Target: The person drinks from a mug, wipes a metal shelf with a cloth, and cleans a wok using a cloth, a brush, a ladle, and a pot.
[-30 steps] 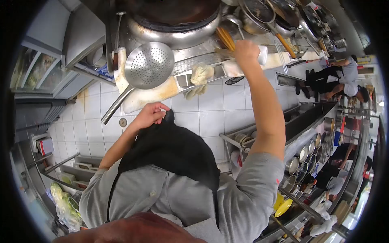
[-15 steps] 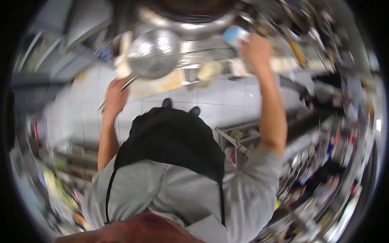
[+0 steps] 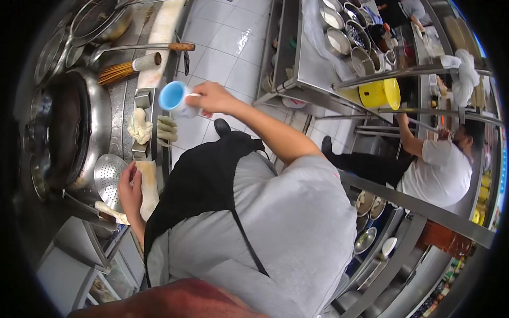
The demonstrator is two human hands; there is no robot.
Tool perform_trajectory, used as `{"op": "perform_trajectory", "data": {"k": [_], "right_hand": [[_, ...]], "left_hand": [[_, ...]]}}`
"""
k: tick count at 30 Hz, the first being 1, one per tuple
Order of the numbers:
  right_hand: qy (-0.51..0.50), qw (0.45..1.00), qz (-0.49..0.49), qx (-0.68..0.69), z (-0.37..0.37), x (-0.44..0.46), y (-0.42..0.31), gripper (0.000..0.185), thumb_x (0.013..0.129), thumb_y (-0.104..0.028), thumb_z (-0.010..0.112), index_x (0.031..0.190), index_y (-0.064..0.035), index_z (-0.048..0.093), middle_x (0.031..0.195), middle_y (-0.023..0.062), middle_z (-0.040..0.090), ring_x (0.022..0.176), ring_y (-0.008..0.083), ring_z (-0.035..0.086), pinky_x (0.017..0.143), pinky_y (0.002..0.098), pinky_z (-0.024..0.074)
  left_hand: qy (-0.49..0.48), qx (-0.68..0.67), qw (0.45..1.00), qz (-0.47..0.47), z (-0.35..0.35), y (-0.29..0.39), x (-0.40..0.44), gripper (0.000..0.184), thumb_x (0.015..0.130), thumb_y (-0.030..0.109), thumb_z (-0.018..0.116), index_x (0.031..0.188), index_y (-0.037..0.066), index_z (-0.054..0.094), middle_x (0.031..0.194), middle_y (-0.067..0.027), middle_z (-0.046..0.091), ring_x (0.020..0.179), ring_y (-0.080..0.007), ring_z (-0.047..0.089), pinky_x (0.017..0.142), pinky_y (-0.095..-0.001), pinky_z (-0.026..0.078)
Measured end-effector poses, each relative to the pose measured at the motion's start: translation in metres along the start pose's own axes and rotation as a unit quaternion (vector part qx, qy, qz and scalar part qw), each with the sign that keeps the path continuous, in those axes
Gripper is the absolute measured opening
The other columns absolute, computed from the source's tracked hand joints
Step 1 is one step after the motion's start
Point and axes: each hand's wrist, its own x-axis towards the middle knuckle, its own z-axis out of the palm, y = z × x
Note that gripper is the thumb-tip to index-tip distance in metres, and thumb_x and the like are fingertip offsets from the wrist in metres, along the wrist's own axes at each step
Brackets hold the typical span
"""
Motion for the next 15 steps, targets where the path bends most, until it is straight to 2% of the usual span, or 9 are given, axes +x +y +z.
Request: {"op": "perform_trajectory", "data": {"k": [2,4,6,8,10,11,12,15], "right_hand": [[0.074,0.996,0.053,0.020,-0.021,-0.009,0.038,0.032,0.090,-0.028,0.063,0.097,0.0027,0.067,0.073,0.0090,0.062,0.055,0.0141,0.062,0.046,0.0274,0.0521],[0.162,0.981,0.085,0.063,-0.036,-0.018,0.071,0.035,0.088,-0.028,0.060,0.101,0.0045,0.067,0.077,0.0130,0.066,0.054,0.0167,0.064,0.048,0.0302,0.0537],[0.227,0.954,0.120,0.152,-0.052,-0.020,0.098,0.037,0.090,-0.027,0.059,0.102,0.0077,0.064,0.082,0.0128,0.065,0.053,0.0187,0.062,0.046,0.0301,0.0544],[0.297,0.913,0.136,0.246,-0.069,-0.014,0.124,0.030,0.091,-0.027,0.060,0.089,0.0026,0.060,0.078,0.0092,0.058,0.055,0.0190,0.061,0.047,0.0309,0.0544],[0.371,0.871,0.133,0.293,-0.088,0.006,0.146,0.027,0.091,-0.025,0.059,0.083,0.0013,0.057,0.075,0.0085,0.053,0.053,0.0212,0.061,0.046,0.0321,0.0549],[0.410,0.846,0.136,0.313,-0.100,0.021,0.153,0.023,0.091,-0.020,0.058,0.084,0.0017,0.055,0.073,0.0084,0.050,0.050,0.0229,0.060,0.044,0.0326,0.0547],[0.441,0.826,0.150,0.318,-0.116,0.040,0.173,0.025,0.092,-0.021,0.057,0.091,0.0037,0.056,0.081,0.0117,0.058,0.050,0.0231,0.060,0.042,0.0317,0.0534],[0.506,0.744,0.177,0.398,-0.175,0.103,0.219,0.025,0.090,-0.018,0.056,0.097,0.0066,0.055,0.082,0.0147,0.059,0.050,0.0245,0.060,0.041,0.0343,0.0519]], "left_hand": [[-0.062,0.042,0.996,0.048,0.005,0.016,0.023,0.028,0.087,0.011,0.062,0.114,0.001,0.062,0.098,-0.0159,0.064,0.091,-0.0287,0.063,0.081,-0.0364,0.049],[-0.094,0.005,0.992,0.087,0.020,0.029,0.040,0.028,0.086,0.011,0.062,0.113,0.001,0.062,0.099,-0.0164,0.064,0.092,-0.0308,0.063,0.081,-0.0370,0.048],[-0.139,-0.020,0.984,0.113,0.036,0.047,0.055,0.028,0.086,0.012,0.062,0.112,0.001,0.063,0.099,-0.0165,0.064,0.092,-0.0316,0.063,0.082,-0.0373,0.048],[-0.179,-0.040,0.973,0.139,0.058,0.057,0.068,0.028,0.086,0.013,0.062,0.112,0.001,0.063,0.099,-0.0167,0.064,0.093,-0.0325,0.062,0.082,-0.0377,0.048],[-0.211,-0.055,0.964,0.153,0.079,0.067,0.078,0.028,0.086,0.014,0.063,0.111,0.001,0.063,0.100,-0.0167,0.064,0.093,-0.0333,0.062,0.083,-0.0381,0.048],[-0.224,-0.056,0.960,0.157,0.090,0.069,0.083,0.029,0.086,0.014,0.063,0.111,0.001,0.063,0.100,-0.0166,0.064,0.094,-0.0336,0.062,0.083,-0.0384,0.048],[-0.237,-0.055,0.957,0.160,0.101,0.069,0.089,0.029,0.086,0.015,0.063,0.111,0.002,0.063,0.100,-0.0166,0.064,0.094,-0.0339,0.062,0.084,-0.0386,0.047],[-0.266,-0.057,0.956,0.114,0.133,0.060,0.107,0.031,0.085,0.014,0.064,0.113,0.002,0.063,0.100,-0.0160,0.066,0.092,-0.0305,0.064,0.082,-0.0358,0.049]]}}
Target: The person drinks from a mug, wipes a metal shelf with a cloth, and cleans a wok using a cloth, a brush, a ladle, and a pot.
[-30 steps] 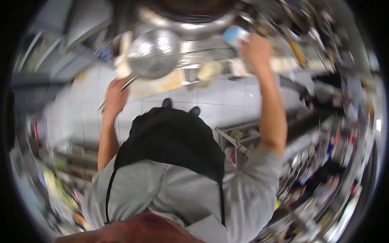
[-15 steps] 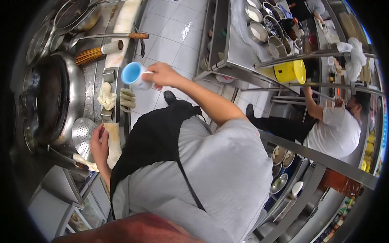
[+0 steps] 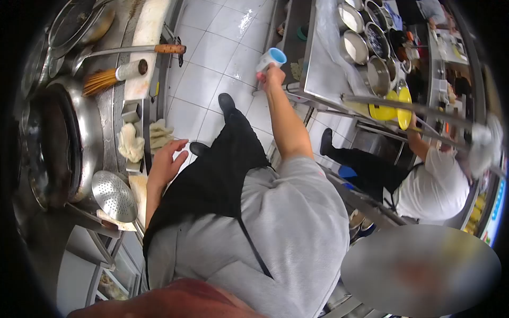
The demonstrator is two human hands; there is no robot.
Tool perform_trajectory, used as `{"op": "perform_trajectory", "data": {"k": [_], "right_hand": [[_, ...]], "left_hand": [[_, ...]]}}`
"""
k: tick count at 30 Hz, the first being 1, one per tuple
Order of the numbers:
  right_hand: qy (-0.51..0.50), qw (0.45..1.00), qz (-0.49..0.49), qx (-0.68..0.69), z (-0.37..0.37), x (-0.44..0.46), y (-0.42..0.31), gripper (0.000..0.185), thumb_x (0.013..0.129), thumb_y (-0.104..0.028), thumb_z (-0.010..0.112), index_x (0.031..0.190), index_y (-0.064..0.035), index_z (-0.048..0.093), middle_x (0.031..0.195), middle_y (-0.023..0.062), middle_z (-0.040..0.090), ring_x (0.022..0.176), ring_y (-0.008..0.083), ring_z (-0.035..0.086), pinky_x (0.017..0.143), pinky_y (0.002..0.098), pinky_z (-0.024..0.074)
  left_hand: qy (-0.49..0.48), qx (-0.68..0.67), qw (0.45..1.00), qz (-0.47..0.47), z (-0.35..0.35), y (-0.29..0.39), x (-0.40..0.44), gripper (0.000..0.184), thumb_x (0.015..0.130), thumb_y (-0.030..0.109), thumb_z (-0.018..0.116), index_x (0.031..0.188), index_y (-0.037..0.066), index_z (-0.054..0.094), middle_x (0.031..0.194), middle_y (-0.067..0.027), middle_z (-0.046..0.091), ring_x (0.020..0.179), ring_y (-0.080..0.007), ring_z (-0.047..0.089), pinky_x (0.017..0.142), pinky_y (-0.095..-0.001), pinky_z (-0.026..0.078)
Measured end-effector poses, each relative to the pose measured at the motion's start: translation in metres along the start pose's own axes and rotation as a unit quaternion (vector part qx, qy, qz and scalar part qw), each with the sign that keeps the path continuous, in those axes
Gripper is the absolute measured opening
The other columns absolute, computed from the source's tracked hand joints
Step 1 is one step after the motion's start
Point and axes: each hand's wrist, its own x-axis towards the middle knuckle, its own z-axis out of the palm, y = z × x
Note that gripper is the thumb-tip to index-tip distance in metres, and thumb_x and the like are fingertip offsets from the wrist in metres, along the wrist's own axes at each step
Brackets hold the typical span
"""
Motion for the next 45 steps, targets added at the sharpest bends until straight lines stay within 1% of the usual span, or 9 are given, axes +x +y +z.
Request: {"op": "perform_trajectory", "data": {"k": [13,21,23,28,31,32,34,39,45], "right_hand": [[0.204,0.959,-0.062,0.186,0.007,0.299,-0.014,0.028,0.097,-0.028,0.045,0.106,-0.0032,0.055,0.087,0.0156,0.062,0.050,0.0209,0.057,0.044,0.0315,0.0484],[0.231,0.972,0.027,-0.038,0.009,0.288,-0.017,0.042,0.093,-0.038,0.056,0.117,-0.0040,0.050,0.108,0.0122,0.054,0.078,0.0239,0.057,0.056,0.0338,0.0513],[0.296,0.954,0.011,-0.048,0.038,0.249,-0.011,0.053,0.089,-0.033,0.061,0.124,0.0042,0.047,0.114,0.0202,0.057,0.084,0.0361,0.063,0.055,0.0402,0.0564],[-0.146,0.942,0.031,-0.302,0.049,0.204,0.064,0.028,0.085,-0.028,0.066,0.093,-0.0013,0.062,0.075,0.0108,0.062,0.069,0.0233,0.062,0.048,0.0391,0.0497],[-0.325,0.687,-0.229,-0.608,0.079,0.179,0.098,0.036,0.081,-0.028,0.068,0.103,0.0001,0.067,0.089,0.0184,0.070,0.085,0.0332,0.067,0.076,0.0435,0.0522],[-0.378,0.636,-0.261,-0.620,0.093,0.165,0.103,0.033,0.082,-0.029,0.067,0.101,-0.0021,0.067,0.084,0.0172,0.069,0.079,0.0302,0.068,0.068,0.0417,0.0534],[-0.441,0.666,-0.108,-0.591,0.122,0.100,0.086,0.023,0.085,-0.023,0.065,0.101,-0.0060,0.065,0.078,0.0041,0.060,0.059,0.0148,0.058,0.043,0.0331,0.0502],[-0.512,0.595,-0.112,-0.609,0.163,0.016,0.075,0.015,0.088,-0.021,0.061,0.098,-0.0103,0.065,0.078,0.0017,0.058,0.059,0.0131,0.059,0.045,0.0294,0.0492],[-0.487,0.576,-0.160,-0.637,0.167,-0.016,0.076,0.019,0.086,-0.023,0.063,0.098,-0.0087,0.065,0.075,0.0030,0.058,0.058,0.0138,0.059,0.045,0.0294,0.0507]], "left_hand": [[-0.020,-0.045,0.862,-0.504,0.131,-0.115,-0.068,0.024,0.086,0.022,0.056,0.099,0.005,0.068,0.101,-0.0181,0.068,0.095,-0.0356,0.064,0.081,-0.0403,0.051],[0.025,-0.071,0.897,-0.435,0.146,-0.112,-0.070,0.027,0.088,0.020,0.050,0.101,0.003,0.067,0.107,-0.0158,0.067,0.100,-0.0333,0.062,0.086,-0.0406,0.049],[0.021,-0.034,0.902,-0.429,0.111,-0.073,-0.024,0.028,0.088,0.020,0.050,0.103,0.002,0.066,0.105,-0.0161,0.067,0.096,-0.0333,0.062,0.083,-0.0411,0.050],[0.183,-0.189,0.864,-0.429,0.088,-0.053,-0.010,0.029,0.081,0.005,0.054,0.108,0.003,0.064,0.068,-0.0091,0.065,0.060,-0.0146,0.061,0.059,-0.0282,0.050],[0.162,-0.192,0.849,-0.464,0.090,-0.065,-0.027,0.028,0.080,0.011,0.056,0.105,0.009,0.067,0.082,-0.0104,0.067,0.063,-0.0194,0.065,0.065,-0.0326,0.053],[0.151,-0.193,0.852,-0.462,0.100,-0.078,-0.041,0.027,0.079,0.014,0.057,0.104,0.012,0.068,0.090,-0.0108,0.068,0.065,-0.0213,0.066,0.068,-0.0343,0.054],[0.150,-0.104,0.878,-0.442,0.125,-0.102,-0.067,0.028,0.078,0.015,0.060,0.104,0.013,0.068,0.096,-0.0115,0.068,0.071,-0.0240,0.067,0.072,-0.0364,0.055],[0.170,-0.181,0.851,-0.463,0.110,-0.077,-0.089,0.032,0.073,0.014,0.066,0.105,0.013,0.068,0.102,-0.0127,0.067,0.093,-0.0292,0.065,0.084,-0.0392,0.053],[0.302,-0.079,0.931,-0.191,0.058,-0.067,-0.090,0.049,0.065,-0.006,0.057,0.112,0.007,0.063,0.112,-0.0160,0.060,0.103,-0.0250,0.059,0.083,-0.0332,0.051]]}}
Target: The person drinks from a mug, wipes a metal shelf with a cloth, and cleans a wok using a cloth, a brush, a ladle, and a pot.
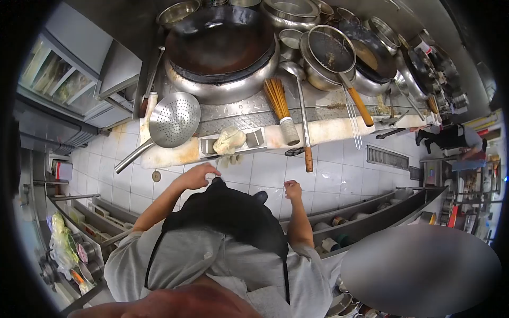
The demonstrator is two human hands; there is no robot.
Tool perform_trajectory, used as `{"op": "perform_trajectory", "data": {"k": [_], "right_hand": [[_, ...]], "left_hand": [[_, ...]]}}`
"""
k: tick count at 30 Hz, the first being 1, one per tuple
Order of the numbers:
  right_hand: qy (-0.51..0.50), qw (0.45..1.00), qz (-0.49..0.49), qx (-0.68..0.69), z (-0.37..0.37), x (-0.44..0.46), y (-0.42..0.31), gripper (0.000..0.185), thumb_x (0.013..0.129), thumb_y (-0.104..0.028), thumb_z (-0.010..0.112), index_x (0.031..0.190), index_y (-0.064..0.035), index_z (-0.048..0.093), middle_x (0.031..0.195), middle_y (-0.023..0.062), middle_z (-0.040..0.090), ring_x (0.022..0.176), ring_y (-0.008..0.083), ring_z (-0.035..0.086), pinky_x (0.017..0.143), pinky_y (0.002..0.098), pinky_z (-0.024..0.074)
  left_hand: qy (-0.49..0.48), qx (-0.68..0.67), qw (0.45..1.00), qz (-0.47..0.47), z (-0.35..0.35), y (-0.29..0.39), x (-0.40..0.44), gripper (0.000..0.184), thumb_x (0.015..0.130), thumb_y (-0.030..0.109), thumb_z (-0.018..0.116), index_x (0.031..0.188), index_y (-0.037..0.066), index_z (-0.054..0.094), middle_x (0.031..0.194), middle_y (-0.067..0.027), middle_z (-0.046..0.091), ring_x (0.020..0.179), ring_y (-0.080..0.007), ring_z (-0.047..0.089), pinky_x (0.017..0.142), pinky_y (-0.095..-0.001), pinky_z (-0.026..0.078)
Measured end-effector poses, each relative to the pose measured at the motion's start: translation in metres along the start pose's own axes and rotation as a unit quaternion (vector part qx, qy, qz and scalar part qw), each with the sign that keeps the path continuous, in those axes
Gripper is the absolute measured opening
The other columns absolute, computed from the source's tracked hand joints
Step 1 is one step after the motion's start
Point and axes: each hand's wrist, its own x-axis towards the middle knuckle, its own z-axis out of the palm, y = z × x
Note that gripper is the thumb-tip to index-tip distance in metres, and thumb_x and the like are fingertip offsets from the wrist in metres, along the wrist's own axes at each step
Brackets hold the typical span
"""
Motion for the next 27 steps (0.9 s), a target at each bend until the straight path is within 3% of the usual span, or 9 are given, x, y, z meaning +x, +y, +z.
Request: {"op": "perform_trajectory", "data": {"k": [4,6,11,14,18,20,22,25,27], "right_hand": [[0.000,0.999,0.011,-0.047,0.011,-0.013,0.015,0.020,0.084,-0.024,0.064,0.095,-0.0072,0.065,0.074,0.0044,0.060,0.058,0.0149,0.060,0.045,0.0315,0.0529],[-0.010,0.997,0.029,-0.064,0.015,-0.028,0.026,0.020,0.084,-0.024,0.065,0.095,-0.0071,0.065,0.073,0.0046,0.060,0.058,0.0153,0.061,0.045,0.0315,0.0530],[-0.015,0.996,0.053,-0.068,0.017,-0.052,0.047,0.024,0.088,-0.025,0.055,0.096,-0.0041,0.065,0.076,0.0079,0.064,0.059,0.0167,0.061,0.046,0.0322,0.0533],[0.002,0.998,0.032,-0.047,0.011,-0.062,0.056,0.024,0.088,-0.021,0.051,0.097,-0.0028,0.064,0.077,0.0083,0.065,0.061,0.0171,0.062,0.047,0.0329,0.0532],[-0.011,0.987,-0.118,0.111,-0.018,-0.090,0.032,0.021,0.084,-0.009,0.048,0.098,-0.0048,0.064,0.073,0.0061,0.065,0.063,0.0148,0.062,0.050,0.0293,0.0488],[-0.027,0.981,-0.140,0.130,-0.056,-0.145,-0.044,0.023,0.086,-0.007,0.046,0.098,-0.0062,0.065,0.071,0.0050,0.066,0.059,0.0116,0.060,0.053,0.0258,0.0479],[0.025,0.966,-0.227,0.119,-0.097,-0.193,-0.108,0.018,0.094,-0.013,0.054,0.101,-0.0023,0.067,0.068,0.0036,0.065,0.058,0.0079,0.057,0.053,0.0221,0.0451],[0.192,0.918,-0.347,0.022,-0.161,-0.315,-0.228,0.045,0.098,-0.039,0.046,0.102,-0.0004,0.068,0.069,0.0051,0.065,0.067,0.0132,0.057,0.070,0.0296,0.0472],[0.211,0.848,-0.474,0.105,-0.202,-0.379,-0.272,0.056,0.097,-0.044,0.039,0.127,0.0012,0.054,0.114,0.0171,0.063,0.095,0.0216,0.063,0.077,0.0341,0.0498]], "left_hand": [[0.081,-0.004,0.995,0.052,-0.080,0.084,0.039,0.045,0.074,-0.001,0.057,0.118,0.009,0.061,0.128,-0.0176,0.050,0.116,-0.0351,0.051,0.099,-0.0396,0.043],[0.249,0.149,0.947,0.139,-0.114,0.102,0.065,0.045,0.077,0.001,0.058,0.121,0.008,0.059,0.132,-0.0184,0.049,0.123,-0.0375,0.045,0.103,-0.0419,0.039],[0.401,0.296,0.858,0.125,-0.169,0.110,0.126,0.053,0.080,0.013,0.062,0.131,0.003,0.052,0.143,-0.0204,0.040,0.134,-0.0402,0.034,0.110,-0.0471,0.030],[0.268,0.334,0.900,0.083,-0.173,0.103,0.133,0.058,0.082,0.021,0.063,0.135,0.002,0.047,0.141,-0.0202,0.044,0.137,-0.0405,0.031,0.112,-0.0490,0.026],[0.121,0.209,0.964,0.111,-0.198,0.131,0.113,0.032,0.085,0.029,0.063,0.100,0.001,0.069,0.102,-0.0184,0.067,0.105,-0.0339,0.058,0.093,-0.0445,0.043],[0.208,0.173,0.952,0.146,-0.219,0.160,0.085,0.029,0.088,0.025,0.063,0.074,0.000,0.066,0.061,-0.0098,0.060,0.054,-0.0192,0.056,0.069,-0.0372,0.048],[0.271,-0.004,0.956,0.113,-0.243,0.210,0.039,0.022,0.092,0.021,0.061,0.080,0.004,0.068,0.064,0.0024,0.057,0.054,-0.0054,0.052,0.049,-0.0216,0.041],[0.405,-0.027,0.871,0.276,-0.292,0.278,-0.035,0.023,0.090,0.010,0.061,0.112,0.006,0.064,0.079,-0.0002,0.062,0.061,-0.0018,0.054,0.050,-0.0142,0.037],[0.450,0.036,0.792,0.410,-0.311,0.307,-0.084,0.023,0.090,0.011,0.060,0.112,0.006,0.063,0.080,-0.0013,0.062,0.062,-0.0031,0.054,0.051,-0.0154,0.037]]}}
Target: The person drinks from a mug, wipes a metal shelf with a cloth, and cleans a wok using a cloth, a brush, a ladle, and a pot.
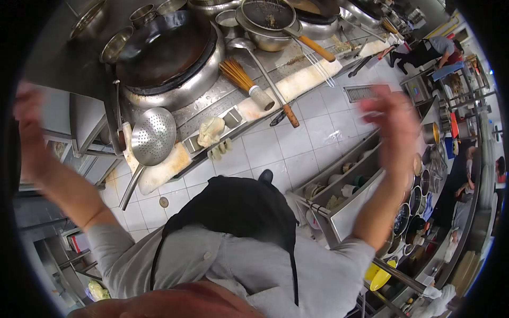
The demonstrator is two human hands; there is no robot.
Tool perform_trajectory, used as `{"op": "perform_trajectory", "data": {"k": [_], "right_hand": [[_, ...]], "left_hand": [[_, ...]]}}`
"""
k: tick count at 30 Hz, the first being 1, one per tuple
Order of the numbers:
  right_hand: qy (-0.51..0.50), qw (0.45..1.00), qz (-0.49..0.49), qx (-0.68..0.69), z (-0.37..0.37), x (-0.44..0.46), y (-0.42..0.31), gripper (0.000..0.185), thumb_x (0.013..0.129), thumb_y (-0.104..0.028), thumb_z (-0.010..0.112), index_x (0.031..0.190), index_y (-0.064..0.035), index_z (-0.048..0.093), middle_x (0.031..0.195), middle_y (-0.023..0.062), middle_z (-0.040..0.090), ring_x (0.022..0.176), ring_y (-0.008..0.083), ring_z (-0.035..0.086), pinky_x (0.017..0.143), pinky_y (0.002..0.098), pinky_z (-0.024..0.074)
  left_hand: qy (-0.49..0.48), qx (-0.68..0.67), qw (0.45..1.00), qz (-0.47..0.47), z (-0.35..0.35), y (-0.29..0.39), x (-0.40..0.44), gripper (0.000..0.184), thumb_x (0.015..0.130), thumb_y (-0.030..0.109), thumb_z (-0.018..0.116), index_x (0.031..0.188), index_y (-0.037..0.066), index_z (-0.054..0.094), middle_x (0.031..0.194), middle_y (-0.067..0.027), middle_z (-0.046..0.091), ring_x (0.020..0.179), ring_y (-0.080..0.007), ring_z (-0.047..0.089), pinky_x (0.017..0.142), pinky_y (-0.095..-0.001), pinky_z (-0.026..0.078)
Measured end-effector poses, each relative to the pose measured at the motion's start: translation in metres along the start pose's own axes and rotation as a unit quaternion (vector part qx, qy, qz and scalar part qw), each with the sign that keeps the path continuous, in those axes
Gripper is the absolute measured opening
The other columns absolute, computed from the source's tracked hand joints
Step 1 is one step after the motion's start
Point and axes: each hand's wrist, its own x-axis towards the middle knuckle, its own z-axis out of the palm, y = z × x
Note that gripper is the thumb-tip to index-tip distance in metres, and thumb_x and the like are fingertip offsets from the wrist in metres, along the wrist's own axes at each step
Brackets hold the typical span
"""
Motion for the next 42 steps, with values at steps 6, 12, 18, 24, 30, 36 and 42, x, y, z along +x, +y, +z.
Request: {"op": "perform_trajectory", "data": {"k": [6,12,18,24,30,36,42], "right_hand": [[-0.022,0.927,-0.374,-0.017,0.003,0.012,-0.127,0.053,0.098,-0.042,0.039,0.125,0.0011,0.055,0.114,0.0165,0.063,0.095,0.0220,0.063,0.078,0.0340,0.0500],[-0.088,0.891,-0.444,-0.045,0.063,0.022,-0.125,0.051,0.098,-0.040,0.040,0.124,0.0009,0.056,0.113,0.0160,0.063,0.095,0.0224,0.063,0.078,0.0339,0.0502],[-0.098,0.882,-0.457,-0.055,0.091,0.028,-0.109,0.048,0.098,-0.037,0.040,0.123,0.0008,0.056,0.113,0.0155,0.063,0.095,0.0227,0.063,0.079,0.0339,0.0504],[-0.101,0.876,-0.468,-0.058,0.109,0.034,-0.099,0.046,0.098,-0.035,0.041,0.122,0.0007,0.057,0.112,0.0150,0.064,0.095,0.0231,0.063,0.079,0.0338,0.0506],[-0.102,0.868,-0.483,-0.063,0.117,0.037,-0.093,0.044,0.098,-0.032,0.041,0.121,0.0005,0.058,0.112,0.0144,0.064,0.095,0.0235,0.063,0.079,0.0337,0.0509],[-0.100,0.866,-0.487,-0.057,0.130,0.045,-0.090,0.041,0.098,-0.030,0.041,0.119,0.0004,0.059,0.112,0.0139,0.064,0.095,0.0238,0.063,0.080,0.0337,0.0511],[-0.092,0.860,-0.498,-0.056,0.138,0.048,-0.095,0.039,0.098,-0.028,0.042,0.118,0.0003,0.060,0.111,0.0134,0.064,0.095,0.0242,0.063,0.080,0.0336,0.0513]], "left_hand": [[-0.179,0.044,0.892,0.414,-0.024,0.110,0.012,0.025,0.090,0.015,0.059,0.112,0.004,0.063,0.082,-0.0046,0.061,0.065,-0.0070,0.055,0.055,-0.0187,0.038],[-0.289,0.063,0.842,0.451,0.001,0.137,-0.003,0.028,0.090,0.019,0.059,0.113,0.002,0.062,0.085,-0.0080,0.061,0.069,-0.0108,0.055,0.059,-0.0221,0.039],[-0.292,0.088,0.837,0.455,0.004,0.138,-0.017,0.032,0.090,0.023,0.058,0.113,0.001,0.061,0.088,-0.0113,0.061,0.072,-0.0147,0.056,0.064,-0.0255,0.040],[-0.302,0.123,0.838,0.439,0.004,0.142,-0.017,0.036,0.090,0.027,0.057,0.113,-0.001,0.060,0.091,-0.0146,0.061,0.076,-0.0186,0.056,0.068,-0.0289,0.041],[-0.285,0.143,0.834,0.450,0.001,0.142,-0.033,0.041,0.090,0.031,0.056,0.113,-0.003,0.060,0.094,-0.0179,0.061,0.079,-0.0225,0.057,0.072,-0.0322,0.042],[-0.292,0.172,0.836,0.432,-0.006,0.142,-0.038,0.046,0.090,0.035,0.055,0.113,-0.004,0.059,0.097,-0.0212,0.061,0.082,-0.0264,0.057,0.076,-0.0356,0.042],[-0.270,0.181,0.841,0.433,-0.016,0.130,-0.043,0.051,0.090,0.039,0.055,0.113,-0.006,0.058,0.100,-0.0246,0.060,0.086,-0.0302,0.058,0.080,-0.0390,0.043]]}}
